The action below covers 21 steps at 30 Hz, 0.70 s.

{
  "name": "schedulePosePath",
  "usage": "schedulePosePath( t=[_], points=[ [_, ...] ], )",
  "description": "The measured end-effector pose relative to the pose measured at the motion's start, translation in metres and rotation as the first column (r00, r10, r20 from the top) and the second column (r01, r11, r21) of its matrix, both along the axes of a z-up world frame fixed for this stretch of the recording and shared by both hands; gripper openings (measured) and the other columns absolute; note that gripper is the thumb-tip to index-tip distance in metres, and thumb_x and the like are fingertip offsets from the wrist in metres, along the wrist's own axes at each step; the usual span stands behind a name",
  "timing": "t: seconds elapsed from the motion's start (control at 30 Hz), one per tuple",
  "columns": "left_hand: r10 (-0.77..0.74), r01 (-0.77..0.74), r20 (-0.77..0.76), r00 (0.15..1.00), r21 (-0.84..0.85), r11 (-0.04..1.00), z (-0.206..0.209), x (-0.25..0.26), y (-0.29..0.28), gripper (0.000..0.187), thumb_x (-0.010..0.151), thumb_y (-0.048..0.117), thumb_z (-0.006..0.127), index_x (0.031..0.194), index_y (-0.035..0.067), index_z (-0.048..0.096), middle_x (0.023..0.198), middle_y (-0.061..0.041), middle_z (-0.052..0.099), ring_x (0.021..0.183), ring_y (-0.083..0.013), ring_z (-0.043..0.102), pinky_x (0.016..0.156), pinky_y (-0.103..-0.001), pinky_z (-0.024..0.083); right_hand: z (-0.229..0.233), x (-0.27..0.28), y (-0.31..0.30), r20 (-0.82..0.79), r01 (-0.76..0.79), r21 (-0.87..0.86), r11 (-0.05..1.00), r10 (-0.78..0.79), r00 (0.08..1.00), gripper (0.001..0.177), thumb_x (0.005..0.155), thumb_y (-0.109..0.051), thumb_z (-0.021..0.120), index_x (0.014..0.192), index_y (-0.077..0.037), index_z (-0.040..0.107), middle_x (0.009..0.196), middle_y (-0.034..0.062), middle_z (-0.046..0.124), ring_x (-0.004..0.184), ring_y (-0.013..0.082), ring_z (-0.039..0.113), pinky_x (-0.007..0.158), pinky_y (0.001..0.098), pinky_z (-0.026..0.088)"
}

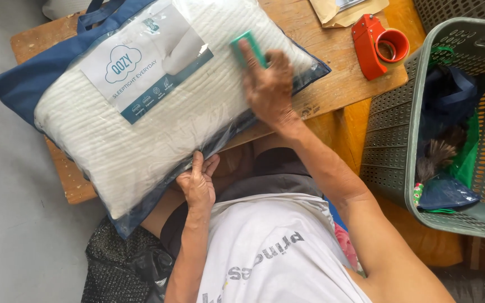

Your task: Wiping down the plastic packaging of a pillow using a small sponge.

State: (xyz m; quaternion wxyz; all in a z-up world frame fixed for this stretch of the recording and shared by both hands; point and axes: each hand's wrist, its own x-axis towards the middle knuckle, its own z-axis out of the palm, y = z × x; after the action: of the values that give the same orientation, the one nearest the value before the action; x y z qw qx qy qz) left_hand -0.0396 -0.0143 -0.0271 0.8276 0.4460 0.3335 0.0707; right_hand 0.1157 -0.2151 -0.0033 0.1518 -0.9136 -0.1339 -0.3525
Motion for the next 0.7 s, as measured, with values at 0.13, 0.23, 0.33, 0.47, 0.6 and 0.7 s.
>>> schedulePosePath(
  t=[0.13,0.23,0.33,0.47,0.6,0.7],
  points=[
    [-0.041,0.041,0.003,0.999,-0.019,0.999,0.002,-0.003,-0.003,0.025,0.091,0.018,0.074,0.090,-0.005,0.066,0.089,-0.021,0.073,0.082,-0.0342,0.077,0.091,-0.054,0.066,-0.028,0.019,-0.039,-0.108,0.255,0.192,0.948,-0.237,0.965,0.074,0.109,-0.033,0.065,0.164,-0.043,0.016,0.109,0.0030,0.039,0.099,0.0200,0.045,0.086,0.0358,0.051],
    [-0.038,0.038,0.024,0.999,-0.027,0.999,0.000,-0.004,-0.002,0.026,0.092,0.020,0.074,0.095,-0.004,0.065,0.094,-0.022,0.074,0.084,-0.0344,0.077,0.092,-0.053,0.066,0.011,-0.024,0.000,-0.059,0.098,0.298,0.949,-0.084,0.995,0.066,0.111,-0.028,0.061,0.164,-0.034,0.024,0.112,0.0061,0.037,0.104,0.0254,0.046,0.094,0.0412,0.049],
    [-0.013,0.015,0.049,0.999,-0.033,0.999,-0.014,-0.008,0.003,0.024,0.092,0.020,0.075,0.083,0.002,0.062,0.089,-0.016,0.072,0.086,-0.0314,0.077,0.089,-0.050,0.067,0.024,-0.065,0.048,0.018,-0.329,0.282,0.901,0.338,0.941,0.054,0.114,-0.027,0.061,0.160,-0.033,0.034,0.096,0.0016,0.037,0.080,0.0206,0.042,0.072,0.0378,0.040],
    [-0.039,0.044,0.120,0.992,-0.038,0.998,0.000,-0.006,0.002,0.036,0.095,0.019,0.070,0.119,-0.008,0.066,0.108,-0.021,0.074,0.099,-0.0358,0.076,0.097,-0.052,0.063,-0.009,-0.083,0.059,0.042,-0.488,-0.081,0.869,0.492,0.870,0.045,0.103,-0.028,0.061,0.147,-0.038,0.053,0.114,0.0073,0.044,0.092,0.0246,0.051,0.083,0.0445,0.044],
    [0.017,-0.016,0.032,0.999,-0.026,1.000,0.008,-0.006,0.001,0.025,0.095,0.017,0.072,0.084,0.000,0.058,0.079,-0.024,0.070,0.081,-0.0327,0.078,0.090,-0.051,0.067,-0.028,-0.024,-0.019,0.122,-0.215,0.004,0.977,0.213,0.969,0.053,0.106,-0.020,0.061,0.154,-0.034,0.045,0.106,0.0081,0.043,0.070,0.0282,0.051,0.058,0.0488,0.035],
    [0.009,-0.008,0.028,1.000,-0.042,0.999,0.015,-0.006,-0.001,0.026,0.093,0.016,0.074,0.076,0.004,0.059,0.079,-0.015,0.069,0.080,-0.0315,0.078,0.091,-0.050,0.067,-0.056,0.004,-0.077,0.117,0.234,0.185,0.954,-0.258,0.959,0.077,0.109,-0.030,0.070,0.164,-0.043,0.017,0.112,-0.0006,0.040,0.086,0.0117,0.045,0.064,0.0241,0.045]
  ],
)
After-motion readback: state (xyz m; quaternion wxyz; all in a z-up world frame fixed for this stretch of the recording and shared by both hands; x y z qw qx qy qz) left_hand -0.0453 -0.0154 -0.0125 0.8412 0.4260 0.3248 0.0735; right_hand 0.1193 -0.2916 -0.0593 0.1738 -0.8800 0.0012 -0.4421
